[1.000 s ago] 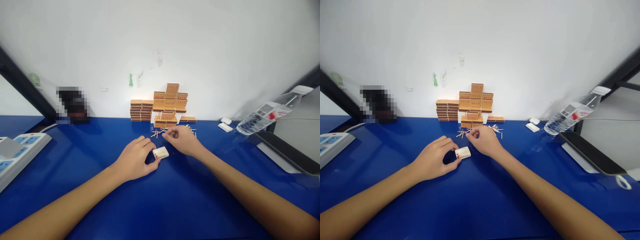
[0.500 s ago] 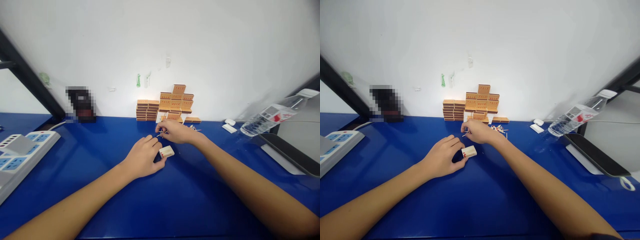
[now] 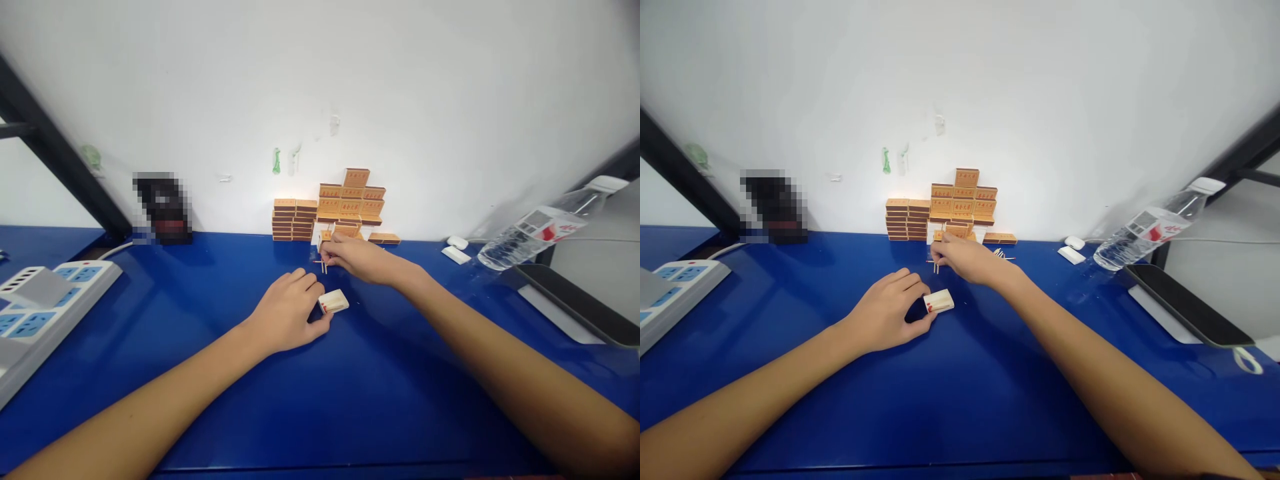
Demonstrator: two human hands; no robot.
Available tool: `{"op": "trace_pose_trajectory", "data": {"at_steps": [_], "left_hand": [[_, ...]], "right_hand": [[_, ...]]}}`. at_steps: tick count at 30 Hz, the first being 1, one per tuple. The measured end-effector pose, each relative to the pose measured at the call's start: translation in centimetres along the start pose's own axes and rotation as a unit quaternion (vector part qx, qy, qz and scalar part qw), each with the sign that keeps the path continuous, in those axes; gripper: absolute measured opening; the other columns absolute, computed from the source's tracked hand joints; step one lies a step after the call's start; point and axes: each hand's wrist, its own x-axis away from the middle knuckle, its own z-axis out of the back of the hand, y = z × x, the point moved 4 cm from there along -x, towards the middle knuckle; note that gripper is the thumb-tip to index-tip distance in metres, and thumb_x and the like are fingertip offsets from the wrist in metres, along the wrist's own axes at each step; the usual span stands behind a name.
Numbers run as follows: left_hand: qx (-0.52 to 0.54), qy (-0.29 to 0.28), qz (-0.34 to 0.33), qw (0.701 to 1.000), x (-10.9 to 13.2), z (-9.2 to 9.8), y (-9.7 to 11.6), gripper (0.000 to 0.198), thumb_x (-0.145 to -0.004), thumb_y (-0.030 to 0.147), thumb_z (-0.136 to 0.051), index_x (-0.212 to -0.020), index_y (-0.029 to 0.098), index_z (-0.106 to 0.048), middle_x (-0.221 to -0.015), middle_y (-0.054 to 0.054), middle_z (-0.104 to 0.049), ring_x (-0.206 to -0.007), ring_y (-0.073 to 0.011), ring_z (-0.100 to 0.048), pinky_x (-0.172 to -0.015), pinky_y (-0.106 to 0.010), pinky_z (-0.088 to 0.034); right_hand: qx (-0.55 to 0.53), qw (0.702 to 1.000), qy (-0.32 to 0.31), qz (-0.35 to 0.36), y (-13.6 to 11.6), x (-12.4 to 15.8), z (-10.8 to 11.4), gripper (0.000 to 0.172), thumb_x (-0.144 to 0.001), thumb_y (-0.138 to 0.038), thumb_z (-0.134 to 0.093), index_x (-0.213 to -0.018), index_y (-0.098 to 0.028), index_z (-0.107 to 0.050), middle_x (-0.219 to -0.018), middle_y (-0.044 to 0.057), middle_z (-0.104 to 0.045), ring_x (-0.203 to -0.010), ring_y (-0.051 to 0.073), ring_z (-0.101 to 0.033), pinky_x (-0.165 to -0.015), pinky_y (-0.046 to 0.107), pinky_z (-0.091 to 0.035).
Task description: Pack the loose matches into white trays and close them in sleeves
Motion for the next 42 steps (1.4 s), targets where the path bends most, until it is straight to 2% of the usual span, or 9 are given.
{"op": "trace_pose_trajectory", "data": {"at_steps": [6,11,14,18,21,23,27,32,42], "left_hand": [[-0.007,-0.009,0.006,1.0,0.0,-0.1,0.0,0.023,-0.096,0.038,-0.059,-0.098,0.016,-0.068,-0.091,-0.009,-0.066,-0.091,-0.0267,-0.059,-0.083,-0.043,-0.052],[-0.006,-0.009,0.002,1.0,0.0,-0.1,0.0,0.022,-0.095,0.037,-0.06,-0.096,0.017,-0.067,-0.091,-0.009,-0.066,-0.091,-0.0263,-0.059,-0.083,-0.042,-0.052],[-0.003,-0.012,0.003,1.0,0.0,-0.1,0.0,0.022,-0.096,0.037,-0.06,-0.097,0.017,-0.066,-0.092,-0.009,-0.067,-0.09,-0.0259,-0.059,-0.083,-0.042,-0.052],[-0.007,-0.012,0.007,1.0,0.0,-0.1,0.0,0.022,-0.095,0.038,-0.06,-0.097,0.017,-0.067,-0.091,-0.008,-0.066,-0.089,-0.0261,-0.059,-0.08,-0.042,-0.051],[-0.008,-0.017,0.011,1.0,0.0,0.0,0.0,0.022,-0.096,0.037,-0.059,-0.097,0.017,-0.067,-0.091,-0.009,-0.066,-0.09,-0.0262,-0.06,-0.08,-0.042,-0.052],[-0.008,-0.022,0.013,1.0,0.0,0.0,0.0,0.022,-0.096,0.037,-0.059,-0.097,0.016,-0.067,-0.093,-0.009,-0.067,-0.09,-0.0263,-0.06,-0.083,-0.042,-0.052],[-0.011,-0.029,0.013,0.999,-0.1,0.1,0.1,0.023,-0.096,0.037,-0.059,-0.095,0.015,-0.067,-0.095,-0.01,-0.068,-0.091,-0.0268,-0.06,-0.085,-0.044,-0.053],[-0.017,-0.032,0.013,0.999,-0.1,0.1,0.1,0.022,-0.095,0.037,-0.06,-0.093,0.016,-0.066,-0.093,-0.01,-0.068,-0.09,-0.0265,-0.061,-0.083,-0.043,-0.053],[-0.001,-0.04,0.032,0.999,-0.1,-0.1,-0.4,0.025,-0.096,0.04,-0.06,-0.099,0.016,-0.068,-0.095,-0.008,-0.068,-0.092,-0.0259,-0.06,-0.084,-0.041,-0.053]], "right_hand": [[0.109,0.994,0.005,0.02,-1.5,0.1,-0.6,0.021,-0.102,-0.011,-0.044,-0.107,-0.02,-0.062,-0.113,0.008,-0.054,-0.083,0.018,-0.051,-0.069,0.028,-0.035],[0.136,0.988,0.051,0.044,-1.8,0.4,-0.5,0.025,-0.102,-0.012,-0.043,-0.111,-0.022,-0.065,-0.122,0.01,-0.056,-0.103,0.022,-0.053,-0.078,0.03,-0.04],[0.113,0.985,0.129,-0.012,-0.9,0.8,-0.1,0.029,-0.103,-0.013,-0.04,-0.109,-0.022,-0.066,-0.119,0.011,-0.062,-0.103,0.023,-0.057,-0.077,0.03,-0.041],[0.005,0.965,0.189,-0.184,-0.4,1.5,0.1,0.013,-0.095,-0.022,-0.056,-0.093,-0.019,-0.068,-0.091,0.007,-0.073,-0.08,0.021,-0.064,-0.069,0.03,-0.042],[-0.035,0.941,0.148,-0.302,-0.7,1.3,-0.4,0.022,-0.09,-0.037,-0.066,-0.074,-0.021,-0.066,-0.072,0.005,-0.072,-0.067,0.02,-0.065,-0.061,0.031,-0.041],[-0.015,0.938,0.12,-0.323,-1.1,0.7,-0.6,0.034,-0.09,-0.047,-0.066,-0.067,-0.021,-0.065,-0.072,0.008,-0.073,-0.07,0.023,-0.068,-0.061,0.032,-0.043],[0.056,0.941,0.073,-0.324,-1.6,-0.7,-1.3,0.039,-0.09,-0.055,-0.067,-0.075,-0.019,-0.07,-0.08,0.014,-0.075,-0.082,0.03,-0.072,-0.068,0.036,-0.048],[0.062,0.951,0.014,-0.302,-1.9,-1.2,-1.8,0.032,-0.1,-0.042,-0.06,-0.084,-0.018,-0.074,-0.09,0.016,-0.077,-0.09,0.03,-0.073,-0.072,0.035,-0.049],[0.088,0.96,-0.095,-0.246,-2.2,1.5,-0.9,0.031,-0.106,-0.033,-0.053,-0.101,-0.01,-0.074,-0.104,0.019,-0.078,-0.097,0.029,-0.074,-0.078,0.033,-0.049]]}}
